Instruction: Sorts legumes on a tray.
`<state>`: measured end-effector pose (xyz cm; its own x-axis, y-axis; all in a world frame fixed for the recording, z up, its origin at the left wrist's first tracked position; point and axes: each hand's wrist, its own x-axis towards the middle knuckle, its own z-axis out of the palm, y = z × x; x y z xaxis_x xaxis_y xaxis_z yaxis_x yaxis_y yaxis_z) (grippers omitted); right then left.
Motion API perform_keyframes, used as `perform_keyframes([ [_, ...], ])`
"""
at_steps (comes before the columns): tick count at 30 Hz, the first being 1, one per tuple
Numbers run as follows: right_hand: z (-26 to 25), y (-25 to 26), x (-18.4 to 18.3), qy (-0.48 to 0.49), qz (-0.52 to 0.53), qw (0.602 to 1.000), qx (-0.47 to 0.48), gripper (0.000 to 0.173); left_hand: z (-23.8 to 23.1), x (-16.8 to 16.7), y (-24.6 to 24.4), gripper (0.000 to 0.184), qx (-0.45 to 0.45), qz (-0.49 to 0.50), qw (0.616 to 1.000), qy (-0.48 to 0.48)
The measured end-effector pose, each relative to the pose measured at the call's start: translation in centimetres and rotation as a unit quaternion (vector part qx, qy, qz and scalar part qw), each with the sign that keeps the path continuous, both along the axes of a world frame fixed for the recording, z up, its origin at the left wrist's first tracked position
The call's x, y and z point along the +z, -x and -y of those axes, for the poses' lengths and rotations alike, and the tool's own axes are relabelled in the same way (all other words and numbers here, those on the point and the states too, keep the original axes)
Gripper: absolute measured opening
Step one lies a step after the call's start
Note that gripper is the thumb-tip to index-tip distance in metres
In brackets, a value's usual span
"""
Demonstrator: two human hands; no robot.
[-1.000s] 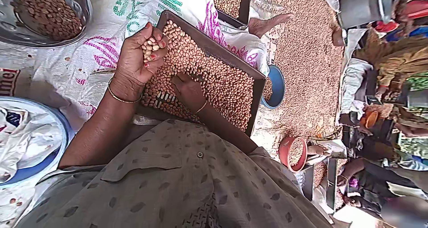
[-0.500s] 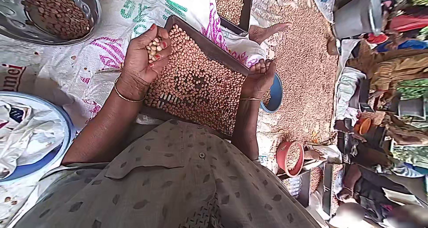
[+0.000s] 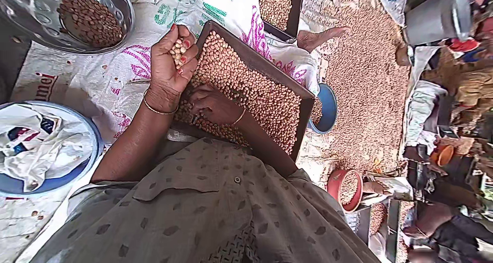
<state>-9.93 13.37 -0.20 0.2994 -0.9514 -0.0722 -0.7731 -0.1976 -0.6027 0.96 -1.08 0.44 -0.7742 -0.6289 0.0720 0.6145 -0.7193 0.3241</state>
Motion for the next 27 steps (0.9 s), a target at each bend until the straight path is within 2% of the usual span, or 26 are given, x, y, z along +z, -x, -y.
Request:
perform_keyframes([
  [2, -2.0, 2.8, 1.2, -0.045, 0.130, 0.990, -0.039, 0.023, -0.1, 0.0, 0.0, 0.046, -0.005, -0.007, 1.000, -0.009],
  [4, -4.3, 5.5, 1.7, -0.028, 0.280, 0.951, -0.130, 0.022, -0.1, 0.1, 0.1, 0.046, -0.014, -0.014, 1.000, -0.010],
  [6, -5.6, 7.0, 2.0, 0.028, 0.323, 0.915, -0.238, 0.021, -0.1, 0.1, 0.2, 0.045, -0.020, -0.017, 1.000, -0.010],
  [9, -4.6, 6.5, 2.1, 0.092, 0.232, 0.910, -0.330, 0.027, -0.2, 0.2, 0.2, 0.046, -0.013, -0.008, 1.000, -0.008],
  [13, -0.6, 4.0, 1.5, 0.164, 0.040, 0.951, -0.261, 0.032, -0.3, 0.2, 0.1, 0.047, -0.007, 0.009, 1.000, 0.005],
  [15, 0.9, 3.1, 0.8, 0.133, -0.067, 0.965, -0.217, 0.040, -0.2, 0.0, 0.0, 0.048, -0.007, 0.013, 1.000, 0.009],
  [17, 1.2, 2.8, -0.1, 0.092, -0.155, 0.961, -0.207, 0.048, -0.2, 0.0, 0.0, 0.048, -0.009, 0.017, 1.000, 0.010],
  [18, 0.8, 3.1, -0.5, 0.089, -0.178, 0.956, -0.217, 0.046, -0.2, 0.1, 0.0, 0.048, -0.009, 0.018, 1.000, 0.008],
  [21, -1.4, 4.5, 1.3, -0.006, -0.169, 0.954, -0.249, 0.026, -0.3, 0.2, 0.0, 0.046, -0.011, 0.017, 1.000, -0.003],
  [24, -4.0, 5.8, 3.1, -0.088, -0.003, 0.973, -0.212, 0.016, -0.2, 0.3, 0.1, 0.046, -0.018, 0.006, 1.000, -0.006],
  [25, -4.4, 6.0, 3.5, -0.091, 0.041, 0.974, -0.206, 0.017, -0.2, 0.2, 0.2, 0.046, -0.020, 0.004, 1.000, -0.005],
  [27, -4.4, 6.1, 3.6, -0.054, 0.056, 0.975, -0.209, 0.020, -0.3, 0.2, 0.1, 0.046, -0.019, 0.008, 1.000, 0.000],
])
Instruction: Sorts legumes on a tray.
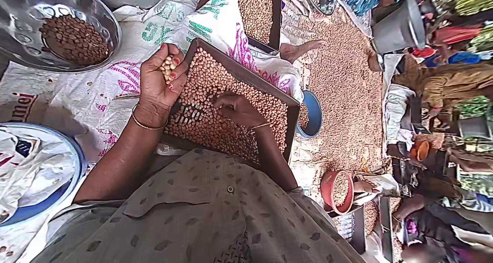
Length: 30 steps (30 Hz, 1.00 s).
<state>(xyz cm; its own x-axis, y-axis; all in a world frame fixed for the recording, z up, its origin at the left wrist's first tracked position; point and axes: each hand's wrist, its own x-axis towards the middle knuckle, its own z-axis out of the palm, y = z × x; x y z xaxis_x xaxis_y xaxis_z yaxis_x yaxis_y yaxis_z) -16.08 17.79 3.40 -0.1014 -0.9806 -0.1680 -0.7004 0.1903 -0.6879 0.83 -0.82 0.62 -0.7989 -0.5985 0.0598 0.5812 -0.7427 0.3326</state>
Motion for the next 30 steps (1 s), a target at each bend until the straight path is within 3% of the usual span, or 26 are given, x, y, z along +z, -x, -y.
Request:
perform_keyframes([
  [2, 1.0, -0.1, -0.1, 0.041, -0.050, 0.998, -0.025, 0.021, -0.1, 0.1, -0.1, 0.047, 0.004, 0.008, 1.000, 0.009],
  [8, 4.3, -2.2, -0.7, 0.026, -0.122, 0.992, -0.028, 0.027, 0.1, -0.1, -0.1, 0.048, 0.002, 0.017, 1.000, 0.021],
  [11, 4.0, -2.6, -1.9, -0.004, -0.200, 0.979, -0.050, 0.018, 0.1, -0.1, -0.1, 0.047, -0.001, 0.017, 1.000, 0.016],
  [18, 3.2, -4.3, -2.2, -0.056, -0.278, 0.958, -0.045, 0.020, -0.4, 0.4, -0.2, 0.045, -0.073, 0.065, 0.992, 0.079],
  [22, 3.2, -3.0, -2.9, -0.047, -0.198, 0.977, -0.069, 0.015, -0.7, 0.6, -0.2, 0.050, -0.120, 0.131, 0.977, 0.118],
  [24, 2.8, -2.0, -2.9, 0.055, -0.143, 0.982, -0.110, 0.012, -0.9, 1.0, -0.1, 0.054, -0.140, 0.181, 0.964, 0.139],
  [27, 2.5, -2.1, -0.5, 0.226, 0.041, 0.960, -0.158, 0.011, -1.0, 0.9, 0.1, 0.059, -0.195, 0.233, 0.936, 0.177],
  [30, 1.6, -3.2, 2.1, 0.251, 0.168, 0.944, -0.132, 0.025, -1.5, 1.1, 0.2, 0.053, -0.248, 0.266, 0.912, 0.187],
])
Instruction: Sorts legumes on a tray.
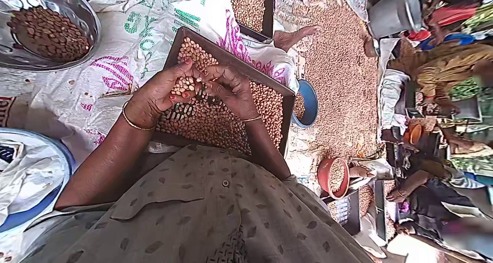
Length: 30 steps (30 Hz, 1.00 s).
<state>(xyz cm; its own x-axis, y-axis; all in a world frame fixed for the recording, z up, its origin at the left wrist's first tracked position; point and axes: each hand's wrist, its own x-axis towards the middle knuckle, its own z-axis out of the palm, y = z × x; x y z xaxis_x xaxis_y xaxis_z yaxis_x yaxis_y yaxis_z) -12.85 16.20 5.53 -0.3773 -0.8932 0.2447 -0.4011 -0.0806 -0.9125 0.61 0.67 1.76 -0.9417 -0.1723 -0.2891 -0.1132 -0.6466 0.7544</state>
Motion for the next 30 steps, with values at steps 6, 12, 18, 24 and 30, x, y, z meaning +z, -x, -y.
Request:
perform_keyframes([
  [6, -4.3, 0.7, -3.4, -0.213, -0.235, 0.947, 0.056, 0.013, 0.2, -0.2, -0.1, 0.042, -0.030, -0.029, 0.999, 0.000],
  [12, -6.6, 0.2, -5.9, -0.175, -0.232, 0.956, -0.045, 0.014, 0.1, -0.2, 0.1, 0.047, -0.001, -0.032, 0.999, -0.023],
  [18, -5.2, -0.6, -1.2, 0.004, -0.034, 0.996, -0.087, 0.027, -0.5, -0.8, 0.4, 0.063, -0.105, -0.035, 0.993, 0.032],
  [24, -8.0, 0.7, -2.2, -0.129, -0.131, 0.981, -0.054, 0.011, -1.0, -0.5, 0.5, 0.049, -0.154, -0.003, 0.987, 0.038],
  [30, -11.4, -1.3, -5.0, -0.277, -0.294, 0.913, -0.053, 0.014, -0.2, -0.9, 0.5, 0.043, -0.072, -0.049, 0.996, -0.036],
])
